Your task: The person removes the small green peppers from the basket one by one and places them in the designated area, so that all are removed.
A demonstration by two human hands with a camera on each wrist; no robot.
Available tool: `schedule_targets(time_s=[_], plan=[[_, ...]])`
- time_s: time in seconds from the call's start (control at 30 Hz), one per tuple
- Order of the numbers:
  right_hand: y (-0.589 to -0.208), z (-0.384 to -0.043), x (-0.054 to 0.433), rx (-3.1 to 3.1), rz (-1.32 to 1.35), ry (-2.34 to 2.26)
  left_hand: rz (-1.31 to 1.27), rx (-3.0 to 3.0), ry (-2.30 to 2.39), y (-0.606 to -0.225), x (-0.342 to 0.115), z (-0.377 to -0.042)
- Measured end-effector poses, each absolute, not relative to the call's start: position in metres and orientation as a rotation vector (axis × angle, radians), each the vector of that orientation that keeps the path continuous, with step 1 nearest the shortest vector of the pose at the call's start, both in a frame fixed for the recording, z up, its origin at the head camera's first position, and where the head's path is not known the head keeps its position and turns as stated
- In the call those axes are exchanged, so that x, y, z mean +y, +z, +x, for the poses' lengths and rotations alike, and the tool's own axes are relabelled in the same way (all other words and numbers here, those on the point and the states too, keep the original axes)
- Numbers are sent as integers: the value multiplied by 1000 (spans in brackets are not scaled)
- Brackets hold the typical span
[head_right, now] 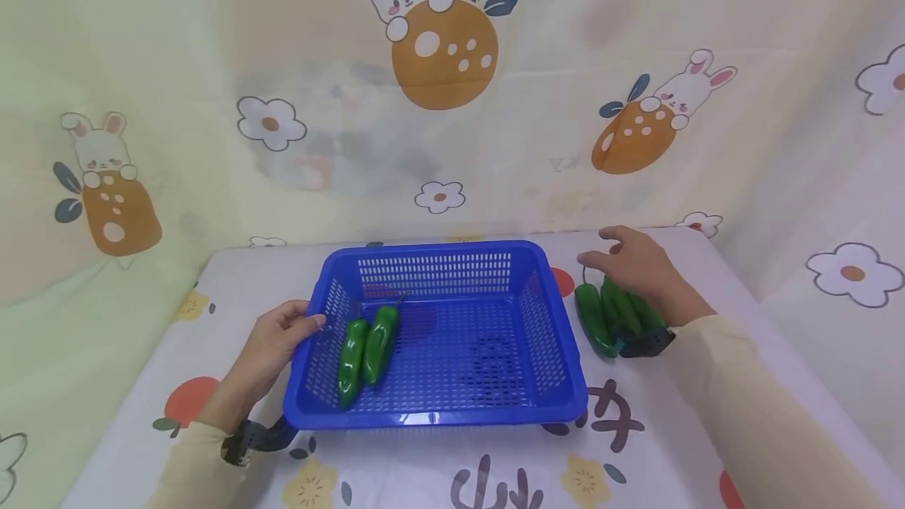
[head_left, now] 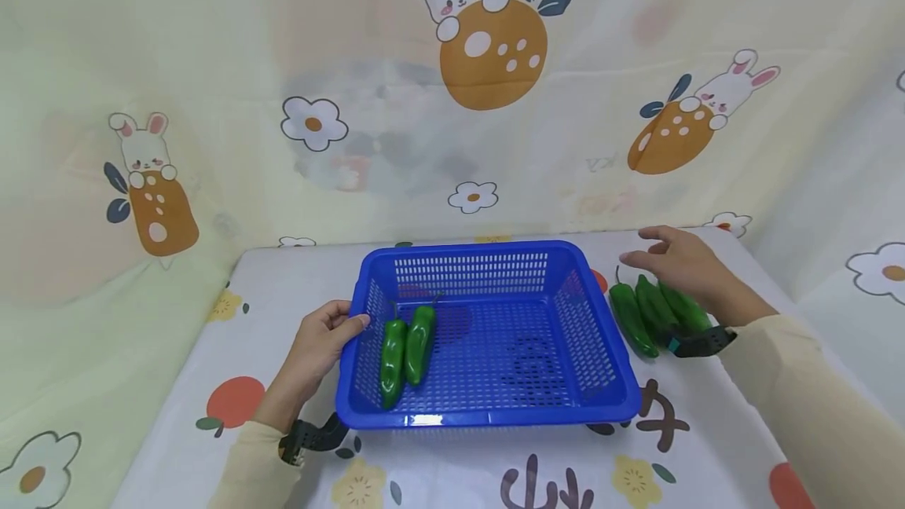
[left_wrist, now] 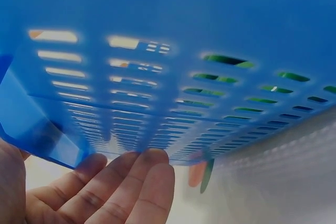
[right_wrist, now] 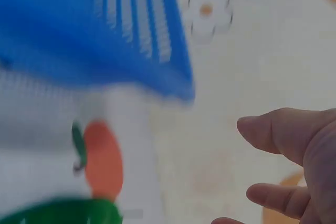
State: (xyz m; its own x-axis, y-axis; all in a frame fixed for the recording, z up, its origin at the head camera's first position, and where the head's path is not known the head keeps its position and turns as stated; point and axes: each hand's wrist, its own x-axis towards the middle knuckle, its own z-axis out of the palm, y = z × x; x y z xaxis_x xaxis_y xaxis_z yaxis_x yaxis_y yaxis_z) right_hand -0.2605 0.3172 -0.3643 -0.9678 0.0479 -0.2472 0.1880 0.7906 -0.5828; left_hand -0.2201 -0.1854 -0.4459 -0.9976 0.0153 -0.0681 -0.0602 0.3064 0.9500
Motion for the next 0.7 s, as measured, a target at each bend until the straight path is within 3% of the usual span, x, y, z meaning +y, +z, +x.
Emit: schedule_targets(time_s=[0.33,0.7], plan=[[-344,-250,232,2817,-38,-1068,-65,2494,1816,-447,-184,-220],[-366,-254,167,2691,-163,-1218,-59,2485,1834,-447,-183,-219]])
